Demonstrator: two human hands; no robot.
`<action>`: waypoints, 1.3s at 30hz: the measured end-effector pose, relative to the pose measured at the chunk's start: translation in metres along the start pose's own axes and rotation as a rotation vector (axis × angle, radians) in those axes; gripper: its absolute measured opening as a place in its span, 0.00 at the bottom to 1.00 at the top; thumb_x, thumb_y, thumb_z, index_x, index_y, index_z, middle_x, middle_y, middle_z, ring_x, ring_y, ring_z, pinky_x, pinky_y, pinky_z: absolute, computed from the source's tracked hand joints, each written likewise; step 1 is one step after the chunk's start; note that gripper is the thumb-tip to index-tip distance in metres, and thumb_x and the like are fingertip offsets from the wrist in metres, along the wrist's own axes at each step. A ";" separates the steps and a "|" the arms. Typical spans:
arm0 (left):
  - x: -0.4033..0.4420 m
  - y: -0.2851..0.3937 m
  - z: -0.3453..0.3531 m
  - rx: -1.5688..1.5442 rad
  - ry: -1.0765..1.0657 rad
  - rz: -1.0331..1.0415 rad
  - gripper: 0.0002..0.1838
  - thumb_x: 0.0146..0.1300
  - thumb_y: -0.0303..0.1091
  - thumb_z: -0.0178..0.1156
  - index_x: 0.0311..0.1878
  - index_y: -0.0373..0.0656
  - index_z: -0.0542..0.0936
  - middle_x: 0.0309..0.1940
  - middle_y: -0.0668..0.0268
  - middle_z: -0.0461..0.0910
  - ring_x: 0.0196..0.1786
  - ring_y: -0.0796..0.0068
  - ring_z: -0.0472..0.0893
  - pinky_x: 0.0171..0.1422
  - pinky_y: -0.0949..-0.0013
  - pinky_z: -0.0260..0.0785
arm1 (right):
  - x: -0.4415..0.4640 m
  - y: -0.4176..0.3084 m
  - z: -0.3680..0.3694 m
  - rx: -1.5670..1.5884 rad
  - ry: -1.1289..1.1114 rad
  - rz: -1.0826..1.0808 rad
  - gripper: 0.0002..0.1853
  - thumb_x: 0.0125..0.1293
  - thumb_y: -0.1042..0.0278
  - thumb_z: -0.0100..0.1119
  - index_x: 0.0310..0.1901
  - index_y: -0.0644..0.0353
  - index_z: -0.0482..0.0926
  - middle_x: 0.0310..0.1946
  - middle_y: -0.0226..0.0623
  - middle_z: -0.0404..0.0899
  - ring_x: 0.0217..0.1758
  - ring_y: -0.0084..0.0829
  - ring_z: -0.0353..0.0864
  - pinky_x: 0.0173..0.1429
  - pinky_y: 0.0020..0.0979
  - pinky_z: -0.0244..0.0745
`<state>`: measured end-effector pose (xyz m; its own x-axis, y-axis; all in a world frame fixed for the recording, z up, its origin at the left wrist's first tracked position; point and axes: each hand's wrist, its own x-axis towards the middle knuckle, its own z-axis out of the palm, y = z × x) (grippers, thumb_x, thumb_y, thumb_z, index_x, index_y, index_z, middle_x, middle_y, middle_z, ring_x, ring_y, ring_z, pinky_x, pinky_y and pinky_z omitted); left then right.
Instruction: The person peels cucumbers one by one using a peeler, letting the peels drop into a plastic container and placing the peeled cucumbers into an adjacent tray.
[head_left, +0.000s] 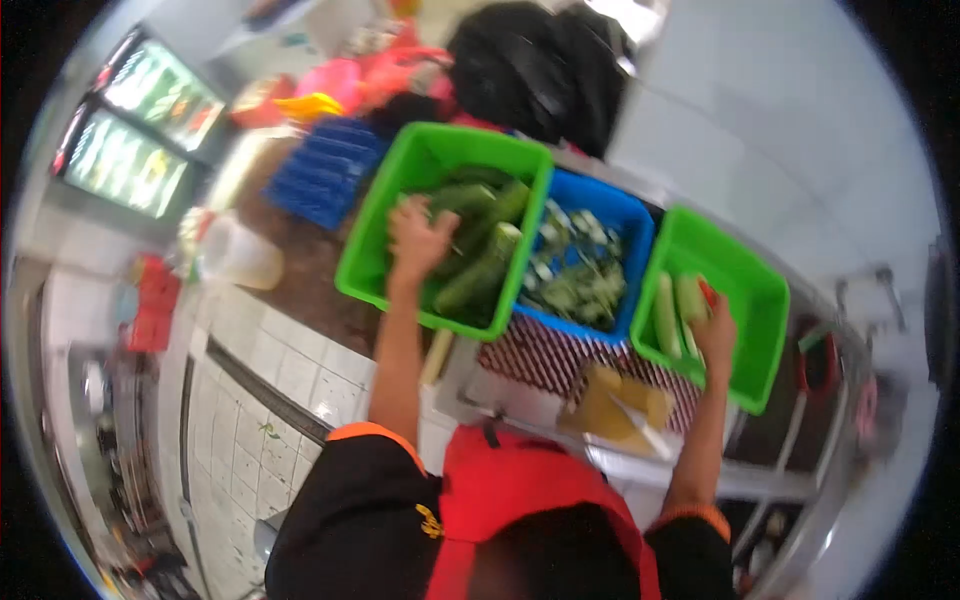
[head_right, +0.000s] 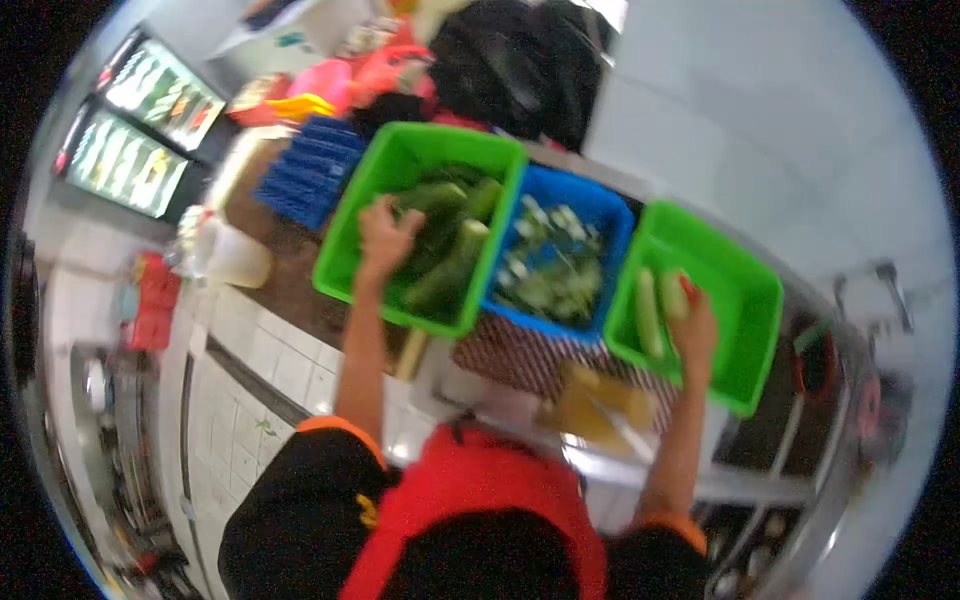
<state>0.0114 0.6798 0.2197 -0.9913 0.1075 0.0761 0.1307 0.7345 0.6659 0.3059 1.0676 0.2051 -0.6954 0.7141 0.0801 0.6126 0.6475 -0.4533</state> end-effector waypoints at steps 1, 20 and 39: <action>0.008 -0.020 -0.005 -0.006 -0.086 0.036 0.37 0.53 0.57 0.64 0.62 0.44 0.68 0.61 0.46 0.64 0.66 0.45 0.61 0.67 0.44 0.56 | 0.003 0.017 0.001 -0.079 -0.084 0.068 0.29 0.46 0.70 0.69 0.53 0.59 0.72 0.45 0.52 0.80 0.48 0.53 0.80 0.48 0.43 0.75; -0.040 0.027 -0.067 -0.717 -0.117 0.081 0.32 0.63 0.53 0.59 0.61 0.40 0.64 0.54 0.50 0.72 0.56 0.51 0.74 0.62 0.55 0.64 | 0.035 -0.146 0.023 0.343 0.072 -0.694 0.21 0.71 0.62 0.51 0.61 0.62 0.73 0.46 0.54 0.79 0.46 0.44 0.79 0.51 0.42 0.72; -0.070 0.028 -0.079 -1.556 -0.100 0.115 0.42 0.64 0.73 0.35 0.68 0.48 0.63 0.53 0.70 0.72 0.54 0.80 0.72 0.57 0.70 0.70 | 0.016 -0.201 0.046 0.396 -0.459 -0.753 0.28 0.76 0.47 0.25 0.73 0.43 0.54 0.74 0.42 0.50 0.75 0.42 0.53 0.71 0.52 0.54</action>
<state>0.0831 0.6398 0.2921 -0.9642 0.2009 0.1731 -0.0035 -0.6624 0.7491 0.1546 0.9364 0.2570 -0.9846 -0.0795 0.1558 -0.1667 0.6961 -0.6983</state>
